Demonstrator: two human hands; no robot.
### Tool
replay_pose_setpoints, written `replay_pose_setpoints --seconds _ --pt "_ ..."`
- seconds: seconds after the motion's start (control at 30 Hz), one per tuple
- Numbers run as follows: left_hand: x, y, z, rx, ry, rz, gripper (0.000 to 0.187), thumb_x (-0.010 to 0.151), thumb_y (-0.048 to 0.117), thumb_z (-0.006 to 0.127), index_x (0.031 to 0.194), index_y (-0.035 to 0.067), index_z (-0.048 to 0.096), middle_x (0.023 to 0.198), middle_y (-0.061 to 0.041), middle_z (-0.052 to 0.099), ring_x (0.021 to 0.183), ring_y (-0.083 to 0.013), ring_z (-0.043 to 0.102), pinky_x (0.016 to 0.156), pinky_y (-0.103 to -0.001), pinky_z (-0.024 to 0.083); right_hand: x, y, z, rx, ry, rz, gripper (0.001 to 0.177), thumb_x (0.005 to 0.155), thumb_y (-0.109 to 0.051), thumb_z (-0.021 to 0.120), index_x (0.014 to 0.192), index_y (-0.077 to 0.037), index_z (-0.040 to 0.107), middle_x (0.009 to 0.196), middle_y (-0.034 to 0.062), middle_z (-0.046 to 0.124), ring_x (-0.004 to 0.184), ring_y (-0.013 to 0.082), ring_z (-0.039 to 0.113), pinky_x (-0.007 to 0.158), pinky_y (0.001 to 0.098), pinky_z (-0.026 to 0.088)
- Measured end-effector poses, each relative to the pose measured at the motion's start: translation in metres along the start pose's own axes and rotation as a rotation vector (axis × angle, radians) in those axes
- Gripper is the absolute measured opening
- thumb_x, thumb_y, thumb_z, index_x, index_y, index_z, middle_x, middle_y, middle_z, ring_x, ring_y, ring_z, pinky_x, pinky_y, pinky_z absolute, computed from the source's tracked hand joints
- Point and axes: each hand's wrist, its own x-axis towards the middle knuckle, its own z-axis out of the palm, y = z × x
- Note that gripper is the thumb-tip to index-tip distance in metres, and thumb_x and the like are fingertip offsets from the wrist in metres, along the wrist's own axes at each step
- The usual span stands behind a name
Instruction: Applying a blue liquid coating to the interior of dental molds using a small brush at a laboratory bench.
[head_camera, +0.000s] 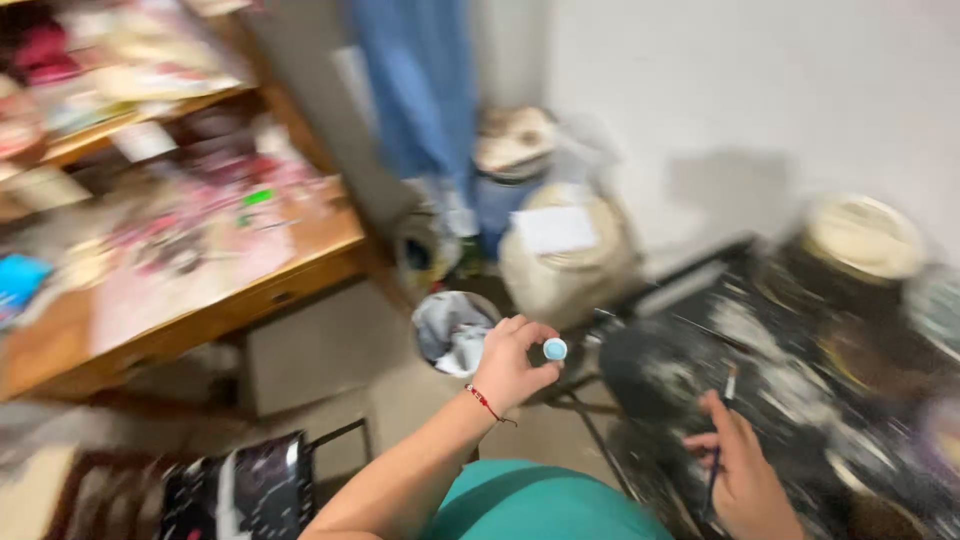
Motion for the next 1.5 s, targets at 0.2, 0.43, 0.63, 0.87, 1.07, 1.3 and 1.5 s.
replay_pose_setpoints --seconds 0.2,0.43,0.63,0.87,1.07,1.3,1.5 --pt "-0.027 -0.118 -0.161 0.234 0.343 -0.123 0.028 0.071 0.032 0.075 0.098 0.023 0.077 0.093 0.0 0.074 0.088 -0.027 0.068 0.079 -0.042 0.05 0.085 -0.091 0.067 -0.206 -0.22 0.097 0.082 0.097 -0.01 0.036 0.17 -0.04 0.014 0.136 0.001 0.062 0.142 0.0089 0.053 0.097 0.0339 0.057" --pt "-0.01 -0.273 -0.394 0.441 0.652 -0.132 0.023 0.074 0.022 0.077 0.096 0.014 0.076 0.086 -0.003 0.074 0.081 -0.0265 0.069 0.075 -0.042 0.051 0.174 -0.218 0.19 -0.007 0.141 -0.225 0.007 0.097 -0.008 0.056 0.104 -0.009 0.056 0.13 -0.0056 0.079 0.091 0.0152 0.085 0.081 0.0289 0.06" --pt "0.072 -0.379 -0.593 0.862 0.734 -0.381 0.045 0.076 0.057 0.082 0.1 0.023 0.063 0.097 -0.003 0.065 0.096 -0.0337 0.06 0.078 -0.052 0.043 0.237 -0.325 0.297 -0.082 0.229 -0.383 0.008 0.099 -0.018 0.061 0.1 -0.016 0.054 0.116 -0.0108 0.081 0.085 0.0086 0.079 0.067 0.0255 0.05" --pt "0.187 -0.44 -0.714 1.019 0.398 -0.666 0.045 0.087 0.055 0.078 0.121 0.026 0.073 0.119 -0.011 0.068 0.111 -0.0335 0.059 0.092 -0.049 0.042 0.278 -0.402 0.345 -0.255 0.092 -0.251 0.037 0.097 -0.029 0.059 0.134 -0.027 0.061 0.122 -0.0191 0.079 0.096 0.0055 0.081 0.073 0.0298 0.058" --pt "0.228 -0.459 -0.734 0.988 0.189 -0.913 0.036 0.089 0.048 0.069 0.12 0.031 0.073 0.122 -0.006 0.068 0.117 -0.0364 0.061 0.092 -0.05 0.041 0.301 -0.418 0.358 -0.349 0.001 -0.332 0.037 0.094 -0.025 0.06 0.131 -0.027 0.063 0.119 -0.0183 0.082 0.1 0.0079 0.082 0.087 0.0342 0.061" --pt "0.088 -0.394 -0.646 0.754 0.352 -0.394 0.037 0.087 0.028 0.074 0.112 0.011 0.054 0.094 -0.016 0.069 0.084 -0.0424 0.065 0.067 -0.056 0.048 0.32 -0.443 0.377 -0.331 -0.041 -0.518 0.028 0.094 -0.022 0.063 0.121 -0.018 0.07 0.115 -0.0009 0.075 0.099 0.022 0.073 0.089 0.0364 0.055" --pt "-0.057 -0.515 -0.422 0.063 -0.515 -0.747 0.07 0.076 0.049 0.082 0.135 0.022 0.054 0.137 -0.01 0.053 0.119 -0.0305 0.06 0.1 -0.041 0.046 0.345 -0.466 0.4 -0.244 -0.27 -0.512 0.025 0.095 -0.017 0.063 0.117 -0.014 0.075 0.107 0.0041 0.071 0.098 0.0179 0.07 0.092 0.0312 0.053"
